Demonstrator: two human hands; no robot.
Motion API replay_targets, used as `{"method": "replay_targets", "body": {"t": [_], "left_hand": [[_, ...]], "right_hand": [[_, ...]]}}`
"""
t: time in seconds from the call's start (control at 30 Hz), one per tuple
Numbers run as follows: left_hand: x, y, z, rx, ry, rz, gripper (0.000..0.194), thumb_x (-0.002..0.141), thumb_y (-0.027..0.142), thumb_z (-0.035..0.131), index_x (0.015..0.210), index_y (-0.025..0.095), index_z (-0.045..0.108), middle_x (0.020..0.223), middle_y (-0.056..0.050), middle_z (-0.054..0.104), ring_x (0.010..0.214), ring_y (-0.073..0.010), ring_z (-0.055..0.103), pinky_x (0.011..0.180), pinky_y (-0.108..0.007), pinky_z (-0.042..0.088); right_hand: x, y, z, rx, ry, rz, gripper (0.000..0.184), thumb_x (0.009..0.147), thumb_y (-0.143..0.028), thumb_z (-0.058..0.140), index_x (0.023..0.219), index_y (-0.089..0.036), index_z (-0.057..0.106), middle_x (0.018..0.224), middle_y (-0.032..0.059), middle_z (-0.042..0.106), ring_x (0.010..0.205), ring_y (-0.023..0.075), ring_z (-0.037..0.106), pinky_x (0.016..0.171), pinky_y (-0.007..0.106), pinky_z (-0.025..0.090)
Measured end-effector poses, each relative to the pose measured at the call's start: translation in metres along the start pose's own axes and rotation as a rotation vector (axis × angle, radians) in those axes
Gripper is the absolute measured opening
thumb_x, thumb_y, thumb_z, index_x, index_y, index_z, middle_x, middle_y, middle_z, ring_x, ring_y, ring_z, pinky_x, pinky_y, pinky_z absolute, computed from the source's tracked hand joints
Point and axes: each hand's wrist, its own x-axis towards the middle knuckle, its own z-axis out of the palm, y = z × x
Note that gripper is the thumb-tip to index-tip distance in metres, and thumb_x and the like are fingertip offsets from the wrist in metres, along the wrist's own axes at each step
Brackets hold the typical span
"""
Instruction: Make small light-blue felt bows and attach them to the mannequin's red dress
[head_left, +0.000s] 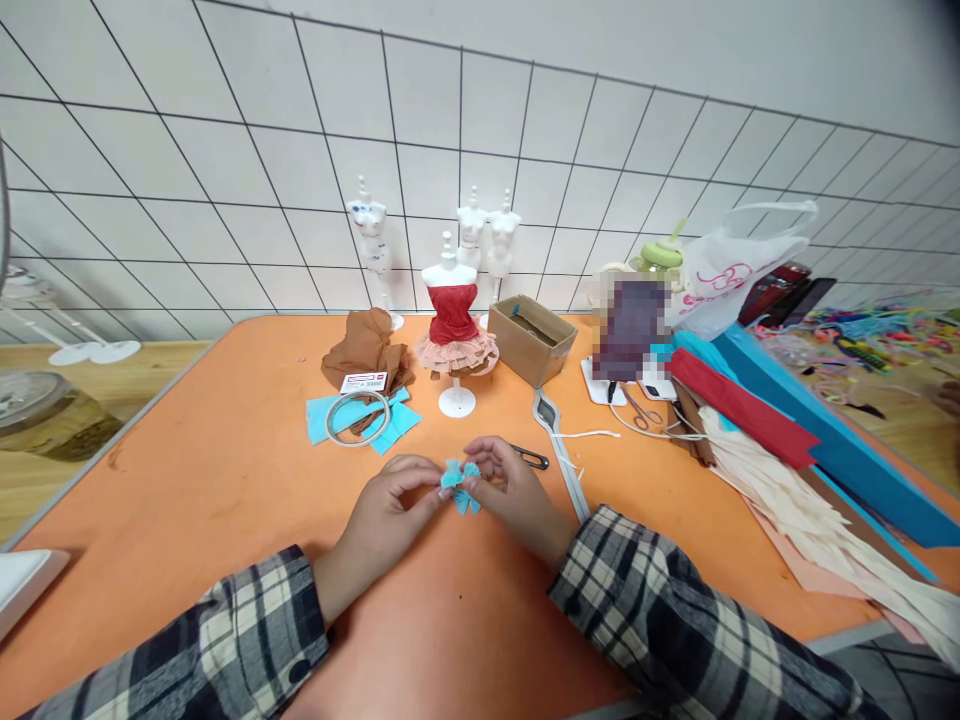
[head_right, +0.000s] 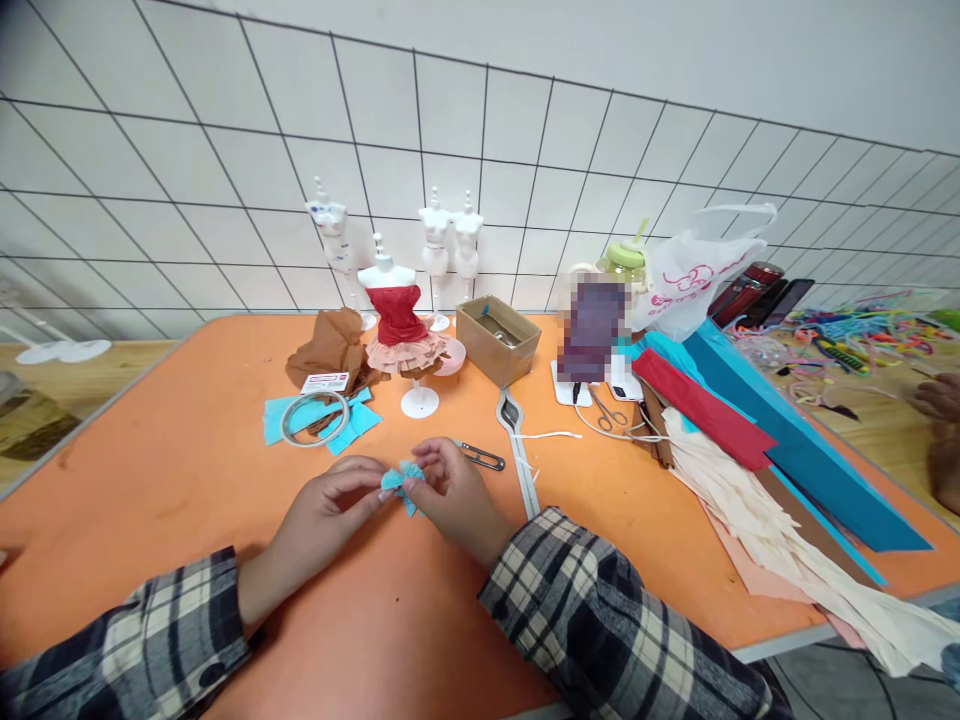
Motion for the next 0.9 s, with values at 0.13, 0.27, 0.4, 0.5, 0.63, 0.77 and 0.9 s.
{"method": "replay_targets", "body": {"t": [0.13,0.27,0.4,0.5,0.63,0.77,0.9], "left_hand": [[-0.0006,0.003,0.0001,0.047,-0.03,0.02,0.013,0.086,0.029,0.061,0.083,0.022,0.072,0.087,-0.005,0.069,0.085,-0.0189,0.063,0.081,-0.033,0.05],[0.0,0.0055,0.0016,0.07,-0.054,0.029,0.014,0.086,0.03,0.061,0.08,0.022,0.071,0.085,-0.005,0.069,0.083,-0.0187,0.063,0.079,-0.033,0.05],[-0.0005,0.0057,0.002,0.075,-0.054,0.005,0.014,0.086,0.032,0.061,0.082,0.022,0.071,0.089,-0.006,0.069,0.086,-0.0198,0.064,0.082,-0.034,0.05],[-0.0012,0.0068,0.0019,0.096,-0.052,-0.039,0.022,0.082,0.035,0.066,0.101,0.023,0.068,0.1,-0.007,0.069,0.095,-0.0219,0.063,0.088,-0.037,0.049],[-0.0013,0.0077,0.0023,0.047,-0.018,-0.067,0.021,0.085,0.037,0.063,0.098,0.022,0.068,0.098,-0.007,0.069,0.093,-0.0211,0.064,0.085,-0.035,0.05],[-0.0002,0.0062,0.0023,0.002,0.025,-0.097,0.02,0.085,0.038,0.061,0.081,0.02,0.068,0.085,-0.005,0.07,0.081,-0.0188,0.065,0.076,-0.031,0.051],[0.0003,0.0051,0.0017,-0.036,0.021,-0.156,0.022,0.085,0.04,0.061,0.087,0.02,0.068,0.089,-0.005,0.073,0.085,-0.02,0.067,0.08,-0.033,0.052]], "right_hand": [[-0.0031,-0.0002,-0.0002,-0.078,-0.057,-0.057,0.036,0.079,-0.029,0.063,0.114,-0.022,0.058,0.112,0.0078,0.062,0.095,0.0184,0.06,0.07,0.028,0.05],[-0.001,-0.0003,0.0006,-0.144,-0.02,-0.111,0.011,0.076,-0.029,0.066,0.081,-0.019,0.064,0.094,0.0064,0.066,0.09,0.0195,0.062,0.071,0.029,0.05],[0.002,-0.0013,-0.0011,-0.023,0.021,-0.006,0.018,0.075,-0.034,0.067,0.08,-0.018,0.061,0.074,0.0018,0.063,0.068,0.0146,0.06,0.063,0.028,0.049],[0.0027,-0.0017,-0.0017,0.031,0.002,0.04,0.022,0.074,-0.037,0.069,0.079,-0.018,0.061,0.068,-0.0008,0.061,0.062,0.0123,0.058,0.06,0.026,0.048],[0.0019,-0.0005,-0.0001,0.067,-0.034,0.052,0.027,0.072,-0.041,0.072,0.08,-0.018,0.062,0.071,0.0003,0.065,0.064,0.0128,0.061,0.062,0.026,0.05],[0.0008,0.0,-0.0007,0.086,-0.061,0.088,0.031,0.074,-0.043,0.072,0.089,-0.018,0.062,0.073,0.0004,0.066,0.062,0.0125,0.062,0.06,0.026,0.051],[0.0021,0.0013,-0.0035,0.048,-0.056,0.077,0.03,0.07,-0.034,0.075,0.091,-0.018,0.061,0.076,0.0002,0.067,0.066,0.0127,0.063,0.064,0.027,0.052]]}}
